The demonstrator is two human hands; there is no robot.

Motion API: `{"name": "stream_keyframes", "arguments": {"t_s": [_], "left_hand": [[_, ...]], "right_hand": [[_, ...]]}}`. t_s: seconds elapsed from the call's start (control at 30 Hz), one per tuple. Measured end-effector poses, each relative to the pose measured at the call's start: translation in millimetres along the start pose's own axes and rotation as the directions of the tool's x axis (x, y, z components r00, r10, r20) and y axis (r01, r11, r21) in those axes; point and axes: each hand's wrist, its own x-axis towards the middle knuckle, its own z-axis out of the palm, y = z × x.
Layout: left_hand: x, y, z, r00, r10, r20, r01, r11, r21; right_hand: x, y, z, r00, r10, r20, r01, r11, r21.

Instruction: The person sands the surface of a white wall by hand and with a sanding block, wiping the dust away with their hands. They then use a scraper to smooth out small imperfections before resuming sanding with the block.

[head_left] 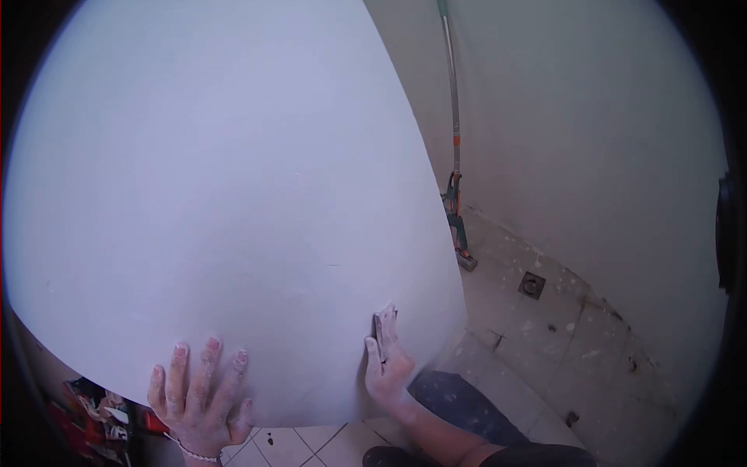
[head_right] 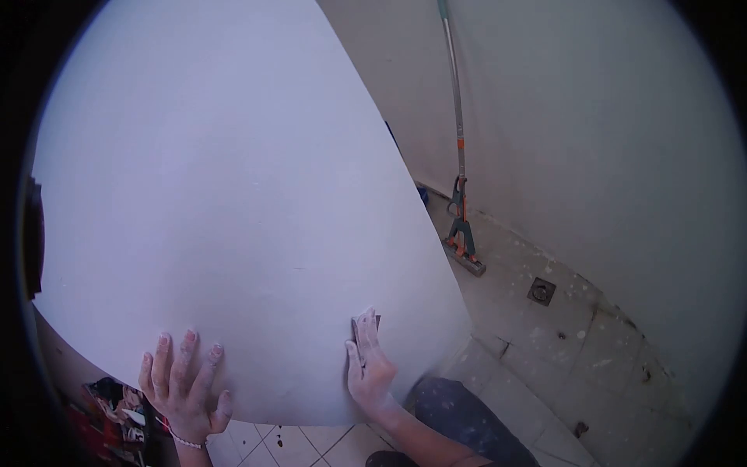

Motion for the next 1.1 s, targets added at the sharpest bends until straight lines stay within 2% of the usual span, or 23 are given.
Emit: {"name": "stream_keyframes", "arguments": {"t_s": [0.07, 0.1, 0.17, 0.27, 0.33, 0.37, 0.43, 0.5, 0.53, 0.6, 0.67, 0.73, 0.8, 0.9, 1.0, 1.1], "left_hand": [[-6, 1, -4, 1.000, -0.007, 0.019, 0.007, 1.000, -0.009], [-6, 2, -3, 1.000, -0.014, 0.021, 0.014, 1.000, -0.009], [-1, 2, -1, 1.000, -0.024, 0.008, 0.024, 1.000, -0.012], [-2, 2, -2, 1.000, -0.030, 0.006, 0.030, 0.999, -0.024], [-3, 3, -1, 1.000, -0.031, -0.001, 0.031, 0.999, -0.017], [-3, 2, -1, 0.999, -0.035, 0.002, 0.035, 0.999, -0.031], [-4, 3, -2, 0.999, -0.044, 0.012, 0.045, 0.997, -0.062], [-5, 3, -2, 0.999, -0.045, 0.004, 0.046, 0.997, -0.057], [-4, 3, -2, 0.999, -0.039, -0.002, 0.039, 0.998, -0.052], [-4, 1, -1, 1.000, -0.014, -0.023, 0.013, 0.999, -0.044], [-3, 1, 0, 0.999, 0.005, -0.044, -0.007, 0.999, -0.041], [-5, 0, 0, 0.998, 0.015, -0.059, -0.016, 0.999, -0.027], [-5, 2, -2, 1.000, -0.014, -0.024, 0.013, 0.999, -0.042], [-7, 1, -2, 0.999, -0.035, -0.009, 0.034, 0.999, -0.041], [-4, 1, -1, 0.999, -0.031, -0.019, 0.030, 0.998, -0.049], [-7, 1, -2, 0.999, -0.048, -0.020, 0.047, 0.998, -0.049]], "right_hand": [[-22, 4, -1, 0.996, -0.055, 0.068, 0.055, 0.998, 0.005], [13, -5, 2, 1.000, -0.025, 0.006, 0.026, 0.992, -0.120], [75, -21, 10, 0.988, -0.051, -0.148, 0.029, 0.989, -0.147], [84, -41, 16, 0.981, -0.035, -0.191, 0.003, 0.986, -0.168], [28, -40, 15, 0.983, -0.177, -0.047, 0.156, 0.946, -0.286], [-11, -40, 9, 0.991, -0.129, 0.048, 0.137, 0.957, -0.256], [-28, -42, 7, 0.990, -0.095, 0.101, 0.117, 0.963, -0.244], [-1, -32, 11, 0.994, -0.104, 0.013, 0.103, 0.951, -0.290], [34, -23, 15, 0.997, -0.031, -0.066, 0.007, 0.942, -0.335], [89, -17, 22, 0.980, -0.003, -0.199, -0.073, 0.924, -0.375], [111, -19, 21, 0.954, -0.095, -0.284, -0.030, 0.914, -0.405], [59, -38, 23, 0.987, -0.061, -0.149, -0.002, 0.919, -0.394], [-11, -59, 11, 0.988, 0.076, 0.131, -0.020, 0.923, -0.384], [-19, -41, 6, 0.975, -0.154, 0.160, 0.214, 0.852, -0.477], [69, -33, 19, 0.963, -0.242, -0.119, 0.174, 0.894, -0.413], [102, -51, 25, 0.953, -0.214, -0.214, 0.098, 0.888, -0.449]]}}
